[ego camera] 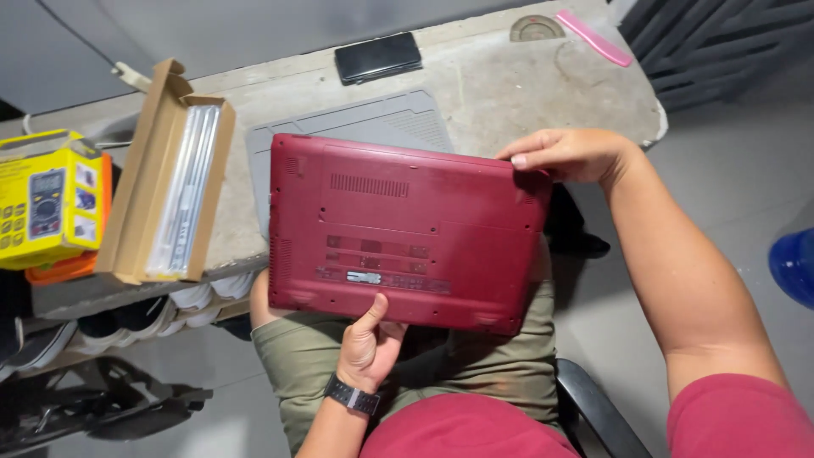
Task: Unboxing a replacement electronic component and preparing a laptop for repair at a workbench.
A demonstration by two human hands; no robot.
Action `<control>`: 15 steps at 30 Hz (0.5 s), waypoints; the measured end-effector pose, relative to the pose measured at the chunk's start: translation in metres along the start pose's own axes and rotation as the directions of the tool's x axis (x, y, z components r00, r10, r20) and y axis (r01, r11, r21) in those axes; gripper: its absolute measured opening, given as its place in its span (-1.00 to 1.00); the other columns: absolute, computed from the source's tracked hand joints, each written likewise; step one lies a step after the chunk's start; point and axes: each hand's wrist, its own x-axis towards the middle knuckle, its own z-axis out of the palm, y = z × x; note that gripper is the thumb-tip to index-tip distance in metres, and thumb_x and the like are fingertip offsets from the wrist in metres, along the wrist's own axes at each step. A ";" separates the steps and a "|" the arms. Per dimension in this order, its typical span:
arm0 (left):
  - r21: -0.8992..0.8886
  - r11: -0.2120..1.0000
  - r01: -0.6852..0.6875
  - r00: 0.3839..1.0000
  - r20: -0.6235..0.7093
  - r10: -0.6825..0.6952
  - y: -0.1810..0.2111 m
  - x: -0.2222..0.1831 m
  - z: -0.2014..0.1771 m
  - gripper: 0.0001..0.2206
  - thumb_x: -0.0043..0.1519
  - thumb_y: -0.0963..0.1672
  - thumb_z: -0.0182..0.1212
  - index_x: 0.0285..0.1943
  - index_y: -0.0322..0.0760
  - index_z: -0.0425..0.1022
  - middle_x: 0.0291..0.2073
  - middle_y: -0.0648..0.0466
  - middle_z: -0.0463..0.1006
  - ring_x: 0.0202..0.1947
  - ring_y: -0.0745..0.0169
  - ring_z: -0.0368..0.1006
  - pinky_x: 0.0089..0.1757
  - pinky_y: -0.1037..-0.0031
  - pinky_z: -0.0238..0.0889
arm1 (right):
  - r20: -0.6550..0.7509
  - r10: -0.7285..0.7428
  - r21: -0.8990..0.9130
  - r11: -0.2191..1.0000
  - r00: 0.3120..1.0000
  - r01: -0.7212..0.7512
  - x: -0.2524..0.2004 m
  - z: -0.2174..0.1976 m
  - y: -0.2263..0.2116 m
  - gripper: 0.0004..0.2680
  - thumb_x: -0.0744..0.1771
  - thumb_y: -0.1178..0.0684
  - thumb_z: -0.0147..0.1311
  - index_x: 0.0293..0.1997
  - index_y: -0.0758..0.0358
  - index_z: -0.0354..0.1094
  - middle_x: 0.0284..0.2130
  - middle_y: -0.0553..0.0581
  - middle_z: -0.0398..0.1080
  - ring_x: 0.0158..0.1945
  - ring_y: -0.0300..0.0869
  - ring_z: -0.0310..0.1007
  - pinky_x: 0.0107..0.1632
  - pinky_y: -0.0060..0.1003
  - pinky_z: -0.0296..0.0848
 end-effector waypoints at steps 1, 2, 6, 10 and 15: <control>0.004 1.000 -0.009 1.000 -0.016 0.009 -0.001 0.002 -0.003 -0.64 0.38 -0.18 0.35 0.35 -0.47 0.60 0.31 -0.25 0.69 0.35 -0.20 0.60 0.44 0.00 0.41 | 0.018 -0.066 -0.018 0.998 0.998 0.066 -0.005 -0.006 0.011 -0.57 0.47 0.01 0.10 0.55 0.42 0.44 0.02 0.30 0.70 -0.04 -0.02 0.73 -0.02 -0.11 0.73; 0.008 1.000 -0.018 0.999 -0.032 0.018 -0.001 0.003 -0.007 -0.66 0.37 -0.18 0.36 0.32 -0.45 0.62 0.28 -0.24 0.71 0.33 -0.19 0.62 0.42 0.02 0.43 | 0.037 -0.131 -0.035 0.991 0.991 0.132 -0.011 -0.012 0.023 -0.58 0.49 0.05 0.08 0.60 0.39 0.39 -0.06 0.26 0.70 -0.08 -0.08 0.72 -0.04 -0.11 0.74; 0.025 1.000 -0.009 1.000 -0.027 0.010 -0.001 0.006 -0.012 -0.66 0.38 -0.17 0.37 0.30 -0.46 0.63 0.28 -0.25 0.71 0.32 -0.19 0.63 0.42 0.03 0.44 | 0.017 -0.224 -0.111 0.968 0.975 0.224 -0.030 0.005 0.031 -0.49 0.41 0.09 0.21 0.63 0.37 0.32 0.10 0.29 0.69 0.12 -0.07 0.67 0.04 -0.16 0.70; 0.032 0.999 -0.030 0.997 -0.064 0.032 0.000 0.005 -0.012 -0.69 0.37 -0.18 0.37 0.28 -0.42 0.63 0.25 -0.22 0.72 0.30 -0.18 0.64 0.39 0.01 0.47 | -0.034 -0.268 -0.078 0.961 0.963 0.265 -0.033 0.013 0.036 -0.39 0.34 0.16 0.31 0.67 0.37 0.27 0.35 0.23 0.56 0.33 -0.05 0.60 0.37 -0.08 0.61; 0.048 0.998 -0.029 0.998 -0.052 0.032 0.001 0.003 -0.010 -0.67 0.38 -0.18 0.36 0.30 -0.45 0.62 0.25 -0.25 0.72 0.29 -0.22 0.64 0.40 -0.05 0.45 | -0.048 -0.293 -0.042 0.956 0.955 0.292 -0.030 0.010 0.047 -0.40 0.35 0.21 0.28 0.68 0.38 0.24 0.39 0.25 0.53 0.37 -0.04 0.57 0.42 -0.05 0.58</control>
